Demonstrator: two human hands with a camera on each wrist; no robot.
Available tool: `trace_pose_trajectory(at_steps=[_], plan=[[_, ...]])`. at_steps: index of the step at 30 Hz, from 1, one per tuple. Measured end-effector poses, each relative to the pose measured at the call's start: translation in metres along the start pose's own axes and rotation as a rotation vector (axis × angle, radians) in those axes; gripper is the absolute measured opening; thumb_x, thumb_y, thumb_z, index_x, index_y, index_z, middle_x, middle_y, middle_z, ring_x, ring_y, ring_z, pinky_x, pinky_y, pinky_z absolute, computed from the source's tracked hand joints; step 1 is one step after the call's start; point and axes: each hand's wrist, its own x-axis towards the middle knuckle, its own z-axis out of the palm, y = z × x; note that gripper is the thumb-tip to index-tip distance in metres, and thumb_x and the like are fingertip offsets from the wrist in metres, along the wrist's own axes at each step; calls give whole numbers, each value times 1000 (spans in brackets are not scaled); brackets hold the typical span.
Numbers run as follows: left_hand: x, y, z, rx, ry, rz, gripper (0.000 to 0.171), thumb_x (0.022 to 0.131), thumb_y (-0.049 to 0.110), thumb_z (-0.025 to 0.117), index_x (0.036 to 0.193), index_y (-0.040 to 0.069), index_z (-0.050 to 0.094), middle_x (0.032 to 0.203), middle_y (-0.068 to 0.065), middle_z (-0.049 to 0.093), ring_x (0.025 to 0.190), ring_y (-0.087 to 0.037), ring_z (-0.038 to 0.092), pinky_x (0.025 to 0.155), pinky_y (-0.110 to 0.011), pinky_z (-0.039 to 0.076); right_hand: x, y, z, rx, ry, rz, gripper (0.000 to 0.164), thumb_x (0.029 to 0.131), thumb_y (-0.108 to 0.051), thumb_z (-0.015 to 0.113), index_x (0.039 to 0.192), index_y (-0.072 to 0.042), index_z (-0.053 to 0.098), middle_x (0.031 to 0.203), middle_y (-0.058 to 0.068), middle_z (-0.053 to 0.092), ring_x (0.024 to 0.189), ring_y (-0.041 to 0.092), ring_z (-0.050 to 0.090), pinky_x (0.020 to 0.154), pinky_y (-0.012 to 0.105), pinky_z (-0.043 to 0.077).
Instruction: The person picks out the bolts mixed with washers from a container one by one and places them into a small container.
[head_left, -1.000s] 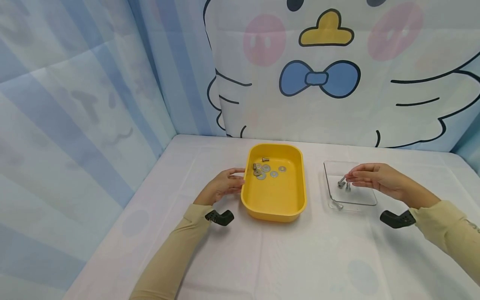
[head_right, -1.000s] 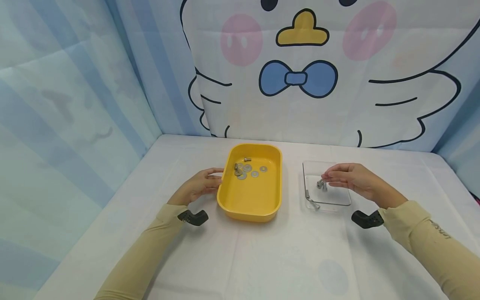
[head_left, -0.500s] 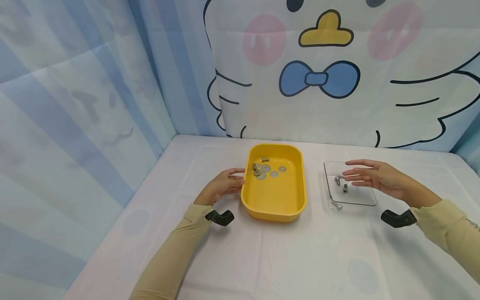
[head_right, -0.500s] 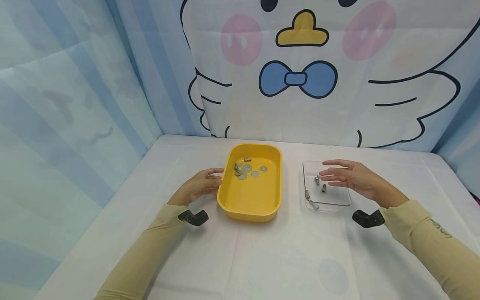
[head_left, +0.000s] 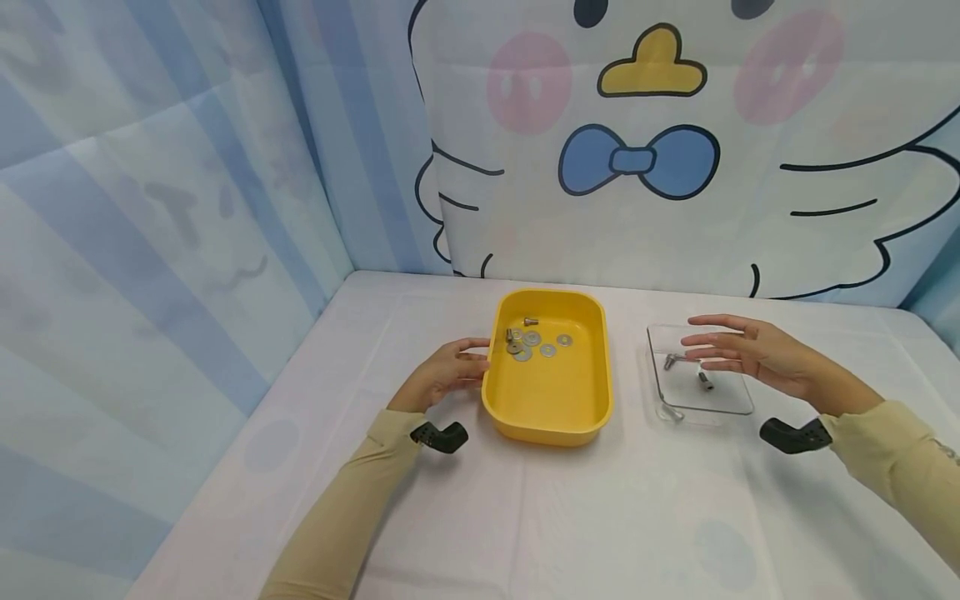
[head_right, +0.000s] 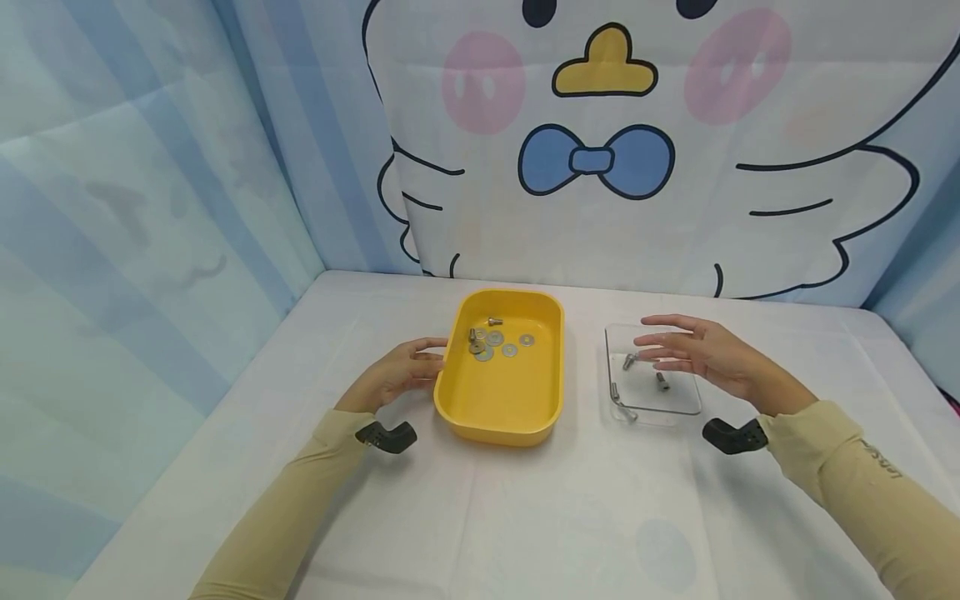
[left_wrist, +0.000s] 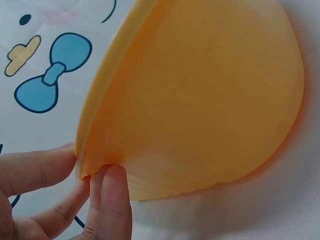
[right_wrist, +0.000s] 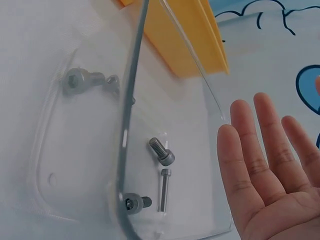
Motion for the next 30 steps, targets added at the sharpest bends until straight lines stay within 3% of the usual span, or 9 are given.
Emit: trace_pose_trajectory(at_steps=[8,18,30], plan=[[0,-2,-1,-1,-9,2,50,91,10,60,139,13,44,128,-16,54,96,-19,62,94,-35,52,10,-6,5,-93,42,-18,27,101,-17,42,122,-32,45,111,-22,64,102,0,63,85,19,54],[0,-1,-1,-1,4,-17,50,91,10,61,138,14,45,129,-15,55,95,-17,61,94,-34,52,30,-30,25,-82,48,-37,28,99,-20,47,125,-28,44,110,-20,64,102,2,63,85,20,55],[2,0,-1,-23,6,-8,51,90,7,61,138,13,45,131,-16,54,97,-17,62,94,-35,52,71,-58,63,1,56,-1,48,95,-27,55,136,-9,39,108,-15,63,100,4,64,88,24,54]])
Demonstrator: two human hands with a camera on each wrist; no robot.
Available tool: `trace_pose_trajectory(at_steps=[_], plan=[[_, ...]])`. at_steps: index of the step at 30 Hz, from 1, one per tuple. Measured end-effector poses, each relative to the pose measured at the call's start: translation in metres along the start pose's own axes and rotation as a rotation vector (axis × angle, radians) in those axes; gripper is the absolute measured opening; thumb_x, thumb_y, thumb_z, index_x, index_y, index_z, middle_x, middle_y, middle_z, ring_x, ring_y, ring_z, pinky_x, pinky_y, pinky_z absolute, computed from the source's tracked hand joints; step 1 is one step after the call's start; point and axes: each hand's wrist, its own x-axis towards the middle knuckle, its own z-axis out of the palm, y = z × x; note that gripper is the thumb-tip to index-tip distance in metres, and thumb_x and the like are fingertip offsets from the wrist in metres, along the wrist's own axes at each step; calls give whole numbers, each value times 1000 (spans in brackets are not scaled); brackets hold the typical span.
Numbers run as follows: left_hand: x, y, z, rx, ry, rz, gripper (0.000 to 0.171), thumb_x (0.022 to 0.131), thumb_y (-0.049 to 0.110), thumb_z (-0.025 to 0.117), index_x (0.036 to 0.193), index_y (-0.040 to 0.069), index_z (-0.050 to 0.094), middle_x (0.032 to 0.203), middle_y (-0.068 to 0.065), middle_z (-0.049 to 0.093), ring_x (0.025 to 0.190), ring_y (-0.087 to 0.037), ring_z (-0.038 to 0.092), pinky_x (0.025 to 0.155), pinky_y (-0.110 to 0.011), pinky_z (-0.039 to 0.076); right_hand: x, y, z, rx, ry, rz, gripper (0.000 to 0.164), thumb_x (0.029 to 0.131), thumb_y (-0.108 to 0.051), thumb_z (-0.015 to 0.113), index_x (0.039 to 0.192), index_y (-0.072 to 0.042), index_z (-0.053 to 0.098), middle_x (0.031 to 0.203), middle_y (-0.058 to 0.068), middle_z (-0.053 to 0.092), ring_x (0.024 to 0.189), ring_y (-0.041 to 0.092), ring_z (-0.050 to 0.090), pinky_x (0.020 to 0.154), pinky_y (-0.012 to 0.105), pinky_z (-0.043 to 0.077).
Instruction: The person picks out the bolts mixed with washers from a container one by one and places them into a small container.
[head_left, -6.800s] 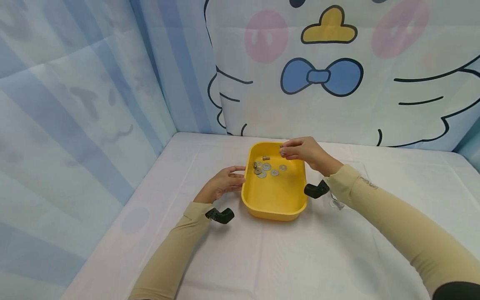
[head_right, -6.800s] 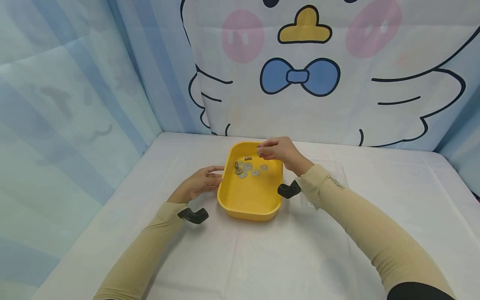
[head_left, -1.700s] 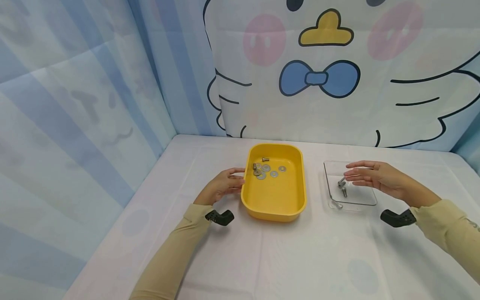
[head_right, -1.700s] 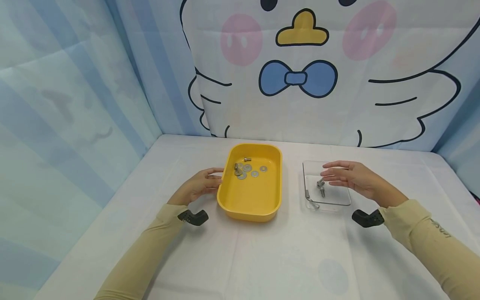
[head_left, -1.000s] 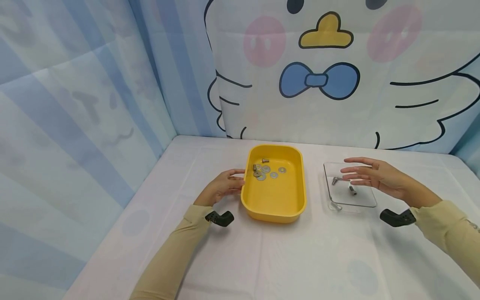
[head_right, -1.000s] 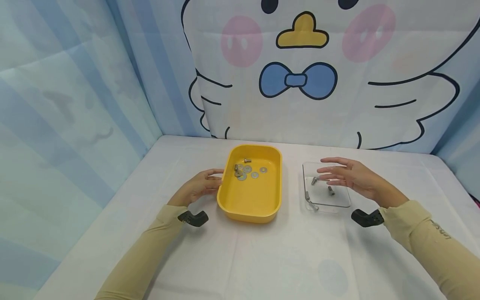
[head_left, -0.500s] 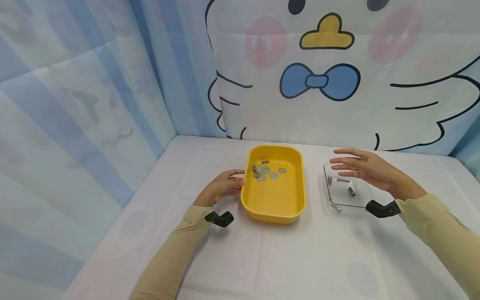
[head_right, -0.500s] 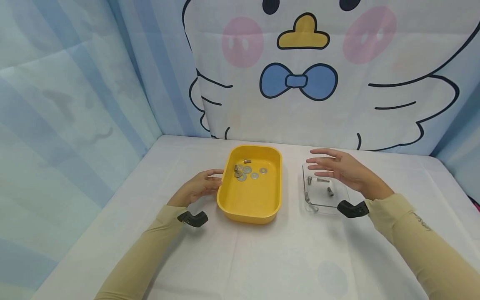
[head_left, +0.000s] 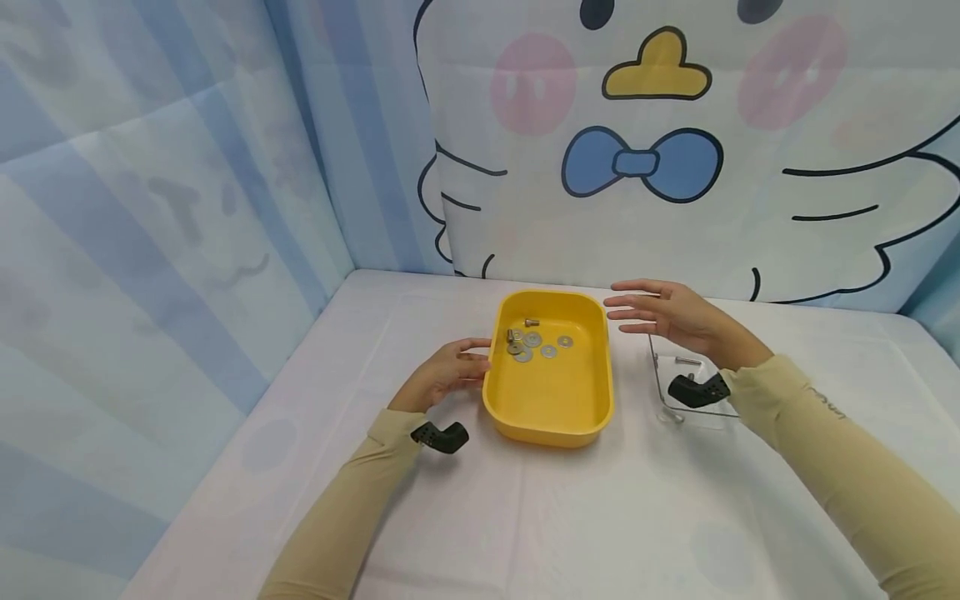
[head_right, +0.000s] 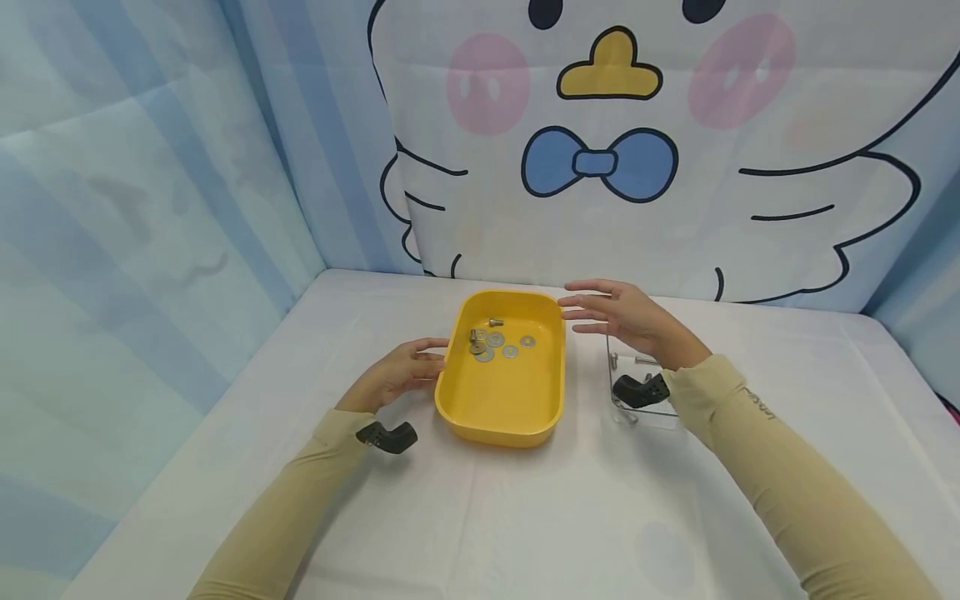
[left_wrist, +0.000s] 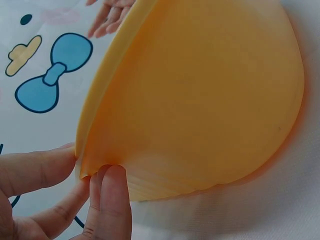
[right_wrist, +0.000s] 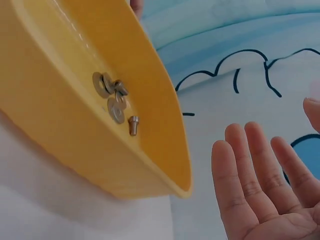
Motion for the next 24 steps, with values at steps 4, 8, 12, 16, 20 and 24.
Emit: trace_pose_trajectory(at_steps=[4,8,12,16,20,24], plan=[[1,1,1,2,10,-12,50,90,8,61,137,14,46,131,-15,55,97,-18,61,95,-35,52,15,-4,12,22,23,45,59,94,-31,56,142,-5,33,116,-7,60,102,5,63,93,28,52],[3,1,1,15,17,-16,49,91,9,61,137,15,47,131,-14,55,99,-19,61,94,-35,53,29,-7,23,71,33,87,60,94,-27,57,144,-4,32,122,1,58,100,6,64,94,29,51],[3,0,1,12,23,-23,49,91,9,61,137,16,47,131,-14,54,101,-21,61,95,-36,52,40,-8,36,140,9,119,58,96,-21,53,145,-2,29,135,13,50,104,10,63,102,36,46],[3,0,1,5,24,-28,50,90,9,61,137,16,47,131,-14,55,100,-20,61,95,-35,52,49,-5,47,198,-29,154,57,99,-21,48,147,-1,24,146,19,38,108,13,59,113,44,32],[3,0,1,9,13,-18,49,91,8,60,137,15,46,130,-15,55,98,-19,61,91,-33,54,60,0,57,238,-31,217,57,99,-23,47,147,-3,26,146,15,39,113,17,55,114,42,32],[3,0,1,20,0,1,50,91,6,59,138,14,45,132,-17,54,101,-20,61,88,-31,55,69,5,68,275,-33,271,55,100,-22,46,147,-5,25,148,15,38,129,26,46,115,41,31]])
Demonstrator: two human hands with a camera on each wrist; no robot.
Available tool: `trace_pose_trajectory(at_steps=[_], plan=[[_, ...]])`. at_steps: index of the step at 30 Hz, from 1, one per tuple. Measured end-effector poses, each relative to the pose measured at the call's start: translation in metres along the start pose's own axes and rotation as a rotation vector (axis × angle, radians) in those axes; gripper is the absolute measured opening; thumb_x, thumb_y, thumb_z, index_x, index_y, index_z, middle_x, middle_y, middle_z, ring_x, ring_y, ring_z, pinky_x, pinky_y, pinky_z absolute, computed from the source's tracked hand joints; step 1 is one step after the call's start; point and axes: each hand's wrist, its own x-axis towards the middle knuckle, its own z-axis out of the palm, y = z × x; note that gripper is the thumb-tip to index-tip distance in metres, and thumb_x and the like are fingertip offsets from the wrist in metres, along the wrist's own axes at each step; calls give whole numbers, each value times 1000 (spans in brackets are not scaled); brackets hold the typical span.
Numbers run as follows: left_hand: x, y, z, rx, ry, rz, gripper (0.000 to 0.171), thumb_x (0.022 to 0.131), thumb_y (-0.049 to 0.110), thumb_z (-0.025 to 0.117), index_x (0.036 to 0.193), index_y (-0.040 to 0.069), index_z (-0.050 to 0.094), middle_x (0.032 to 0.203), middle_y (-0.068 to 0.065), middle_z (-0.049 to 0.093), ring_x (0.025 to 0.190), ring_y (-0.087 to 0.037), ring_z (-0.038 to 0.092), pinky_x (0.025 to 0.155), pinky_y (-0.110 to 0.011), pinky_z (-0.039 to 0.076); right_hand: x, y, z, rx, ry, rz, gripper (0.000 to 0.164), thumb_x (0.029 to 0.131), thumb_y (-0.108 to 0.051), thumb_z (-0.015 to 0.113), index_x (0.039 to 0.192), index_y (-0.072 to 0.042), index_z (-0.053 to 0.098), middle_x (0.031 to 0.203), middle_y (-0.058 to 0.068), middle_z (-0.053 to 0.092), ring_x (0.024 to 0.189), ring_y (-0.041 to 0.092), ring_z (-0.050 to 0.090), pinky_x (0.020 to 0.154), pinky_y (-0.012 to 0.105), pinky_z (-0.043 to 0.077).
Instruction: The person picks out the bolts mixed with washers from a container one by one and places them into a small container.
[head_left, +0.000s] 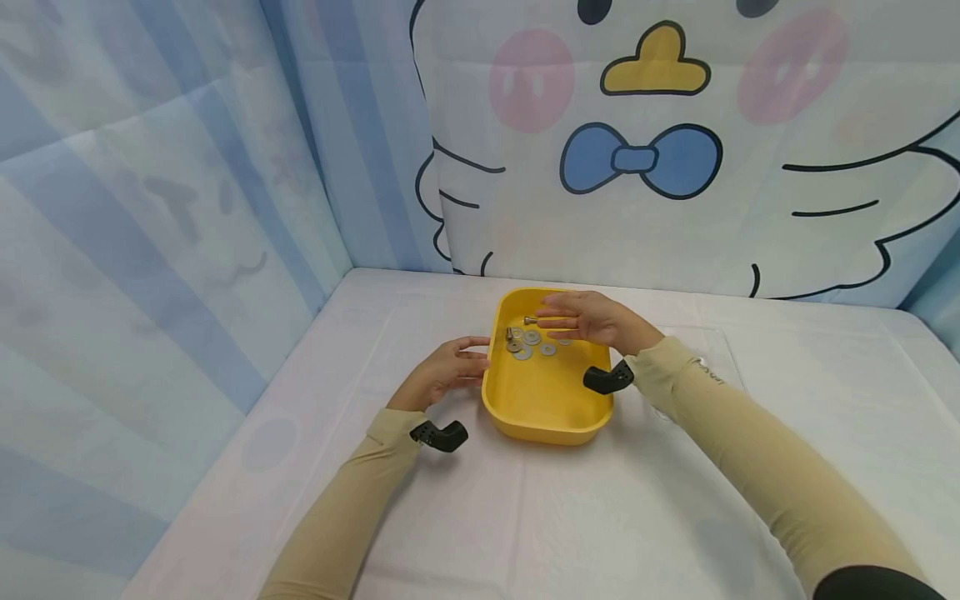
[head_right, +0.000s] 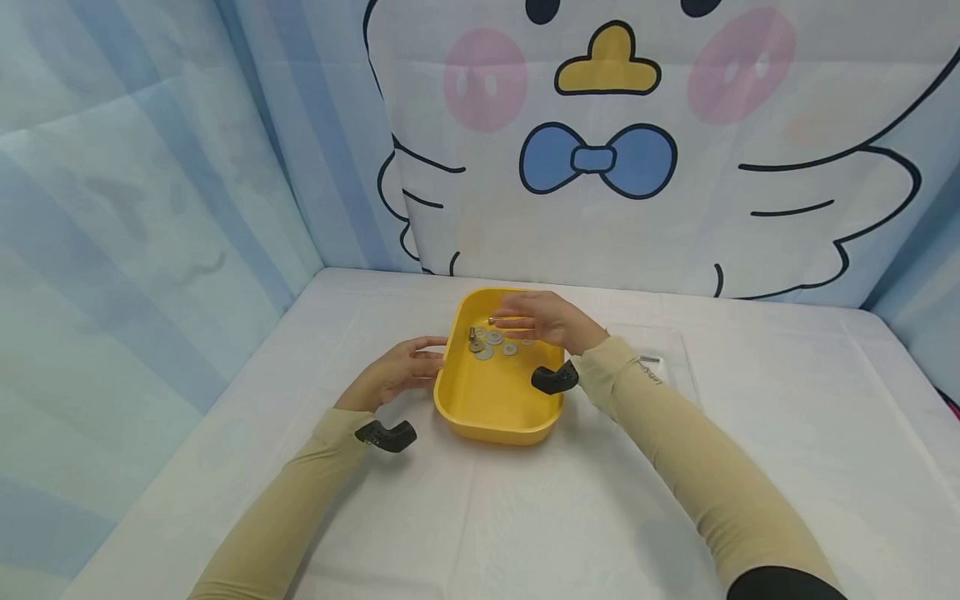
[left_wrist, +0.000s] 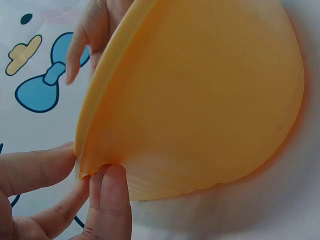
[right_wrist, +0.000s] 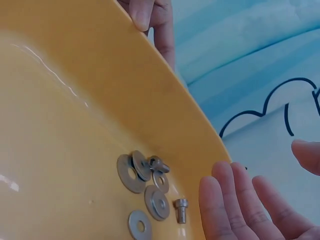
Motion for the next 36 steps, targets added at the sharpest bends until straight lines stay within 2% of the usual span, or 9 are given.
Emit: trace_pose_trajectory(at_steps=[3,7,14,17,26,36], plan=[[0,0,0,3,-1,3,50,91,6,59,139,13,45,132,-17,54,104,-22,61,89,-32,55,8,3,5,25,-16,26,56,100,-21,45,148,-5,21,152,18,31,138,31,35,116,42,29],[0,0,0,0,3,-2,50,91,6,59,139,14,45,132,-16,54,105,-22,61,91,-33,54,18,8,8,24,-19,60,55,101,-21,41,149,-3,20,153,19,28,139,33,32,115,41,30],[0,0,0,-9,7,-16,49,91,8,60,138,15,47,131,-16,55,104,-22,61,93,-35,53,34,14,14,9,25,112,50,101,-21,41,144,1,31,148,20,37,135,31,39,112,38,34],[1,0,0,-5,4,-15,49,91,8,60,138,14,46,131,-16,55,105,-23,61,94,-36,53,37,14,17,3,24,127,51,100,-22,42,145,-1,31,148,19,37,135,30,40,112,36,36],[3,-1,-1,-5,-7,-13,49,91,8,59,138,14,46,129,-17,55,103,-22,61,95,-37,52,44,13,25,6,42,133,49,100,-19,43,144,0,32,145,22,40,133,34,41,111,39,37],[3,0,-1,-14,4,-27,50,91,8,60,138,14,46,131,-16,54,104,-23,60,96,-38,51,52,15,30,-65,61,117,47,98,-17,46,138,6,38,142,24,43,129,35,45,106,38,43]])
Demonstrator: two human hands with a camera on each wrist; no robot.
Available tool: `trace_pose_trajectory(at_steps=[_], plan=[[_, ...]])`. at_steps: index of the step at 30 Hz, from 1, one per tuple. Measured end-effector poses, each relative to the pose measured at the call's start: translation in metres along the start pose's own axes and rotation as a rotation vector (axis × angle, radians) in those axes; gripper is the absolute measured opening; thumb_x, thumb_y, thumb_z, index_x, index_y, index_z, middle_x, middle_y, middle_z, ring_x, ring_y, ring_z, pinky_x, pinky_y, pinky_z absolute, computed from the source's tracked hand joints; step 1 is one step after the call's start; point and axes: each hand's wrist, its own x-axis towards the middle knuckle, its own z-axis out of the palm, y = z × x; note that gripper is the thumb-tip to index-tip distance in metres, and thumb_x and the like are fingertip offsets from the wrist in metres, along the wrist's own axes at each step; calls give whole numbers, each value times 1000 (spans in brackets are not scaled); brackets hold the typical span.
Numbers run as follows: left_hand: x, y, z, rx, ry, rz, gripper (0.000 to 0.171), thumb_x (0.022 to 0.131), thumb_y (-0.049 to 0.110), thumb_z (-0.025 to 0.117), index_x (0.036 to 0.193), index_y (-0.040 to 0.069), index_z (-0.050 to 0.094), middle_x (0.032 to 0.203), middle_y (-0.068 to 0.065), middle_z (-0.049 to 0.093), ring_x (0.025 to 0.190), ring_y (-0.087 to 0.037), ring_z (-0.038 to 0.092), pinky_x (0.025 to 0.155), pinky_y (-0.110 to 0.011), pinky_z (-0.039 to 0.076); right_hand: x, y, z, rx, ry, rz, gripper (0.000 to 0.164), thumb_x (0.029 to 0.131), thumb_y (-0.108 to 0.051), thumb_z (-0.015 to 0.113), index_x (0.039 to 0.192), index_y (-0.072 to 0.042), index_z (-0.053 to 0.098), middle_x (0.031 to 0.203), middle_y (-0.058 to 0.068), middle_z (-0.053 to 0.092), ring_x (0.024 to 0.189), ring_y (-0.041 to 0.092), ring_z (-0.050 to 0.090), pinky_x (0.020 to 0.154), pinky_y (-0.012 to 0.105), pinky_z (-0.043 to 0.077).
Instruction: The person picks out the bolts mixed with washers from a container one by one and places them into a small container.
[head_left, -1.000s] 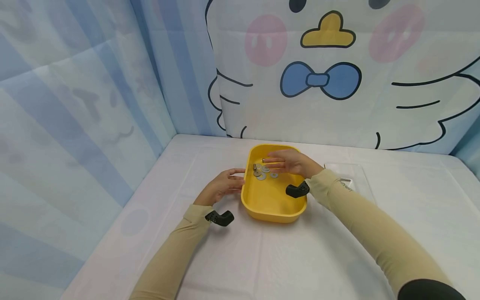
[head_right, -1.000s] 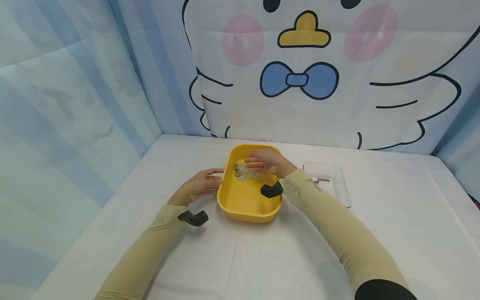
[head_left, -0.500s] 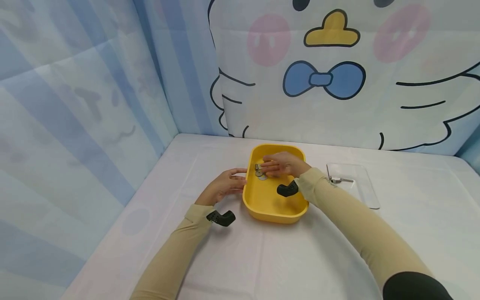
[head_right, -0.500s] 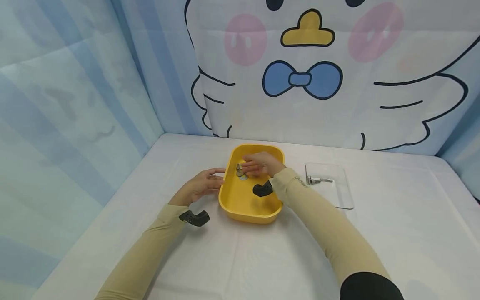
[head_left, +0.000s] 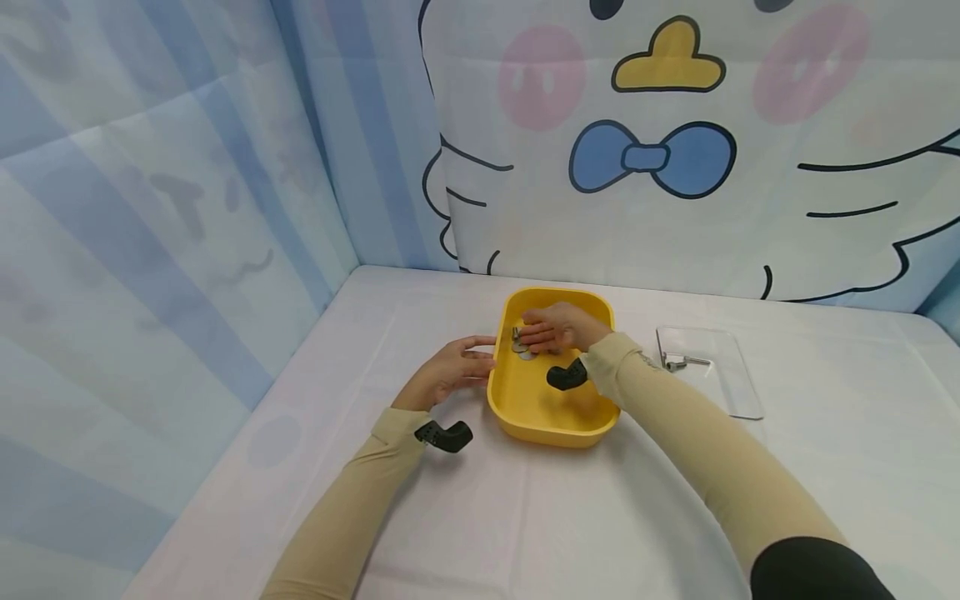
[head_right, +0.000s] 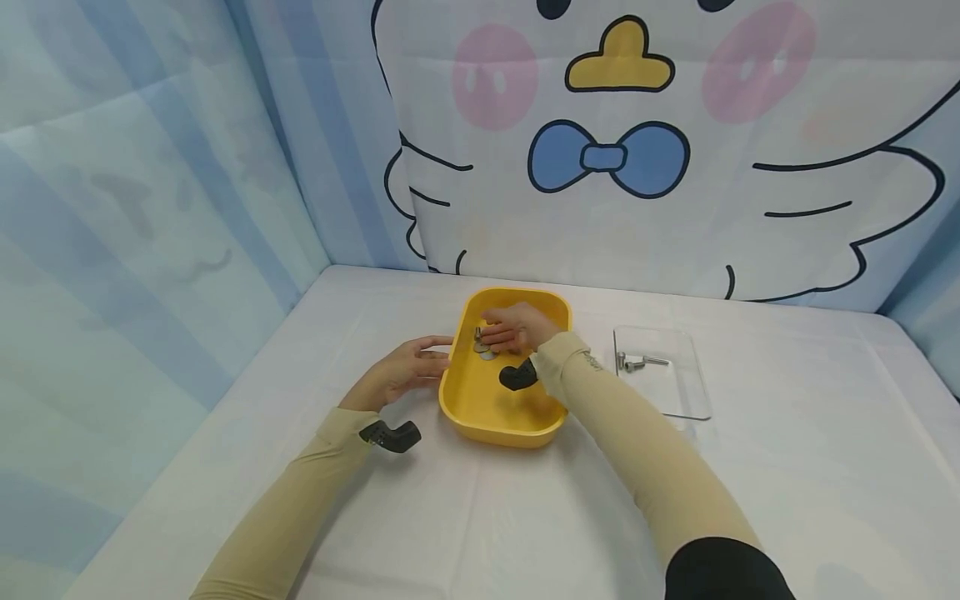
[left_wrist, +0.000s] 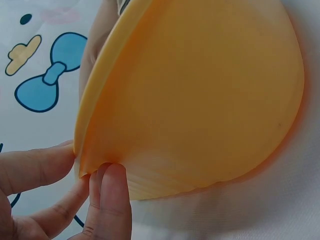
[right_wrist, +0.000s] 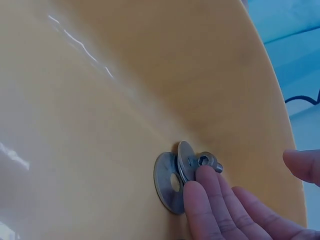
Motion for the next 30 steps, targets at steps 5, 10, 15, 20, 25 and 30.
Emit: trace_pose_trajectory(at_steps=[5,10,15,20,25,30], plan=[[0,-1,0,0,2,3,50,91,8,61,138,14,45,131,-16,54,103,-22,61,95,-37,52,2,-1,2,20,12,13,47,98,-19,47,138,4,39,142,23,43,130,35,45,106,38,43],[0,-1,-1,-2,-10,9,50,91,8,60,138,14,45,131,-16,54,101,-21,60,95,-37,52,2,-2,3,10,4,13,48,100,-21,44,141,2,36,143,23,41,131,35,43,108,38,41],[0,0,-2,-3,-19,13,51,91,8,60,139,14,44,133,-17,52,103,-22,59,97,-39,50,4,-2,4,15,-1,25,48,99,-23,45,140,3,38,143,22,43,131,33,44,108,37,41],[-1,1,-2,-1,-15,-1,50,92,8,59,139,14,44,134,-16,52,106,-23,58,99,-39,49,5,-2,5,23,3,35,48,99,-22,47,138,4,40,142,21,44,129,32,46,108,36,42],[-3,2,-1,3,-4,-10,50,92,8,59,139,15,44,133,-15,53,104,-21,59,98,-39,50,10,-1,6,33,16,43,47,99,-23,47,137,4,42,141,20,45,121,27,52,106,32,43],[-1,1,-1,8,-6,-6,50,92,9,59,139,15,44,133,-16,53,104,-21,60,98,-38,50,12,1,6,30,20,46,45,99,-22,46,136,4,43,139,18,47,110,22,58,105,30,43]])
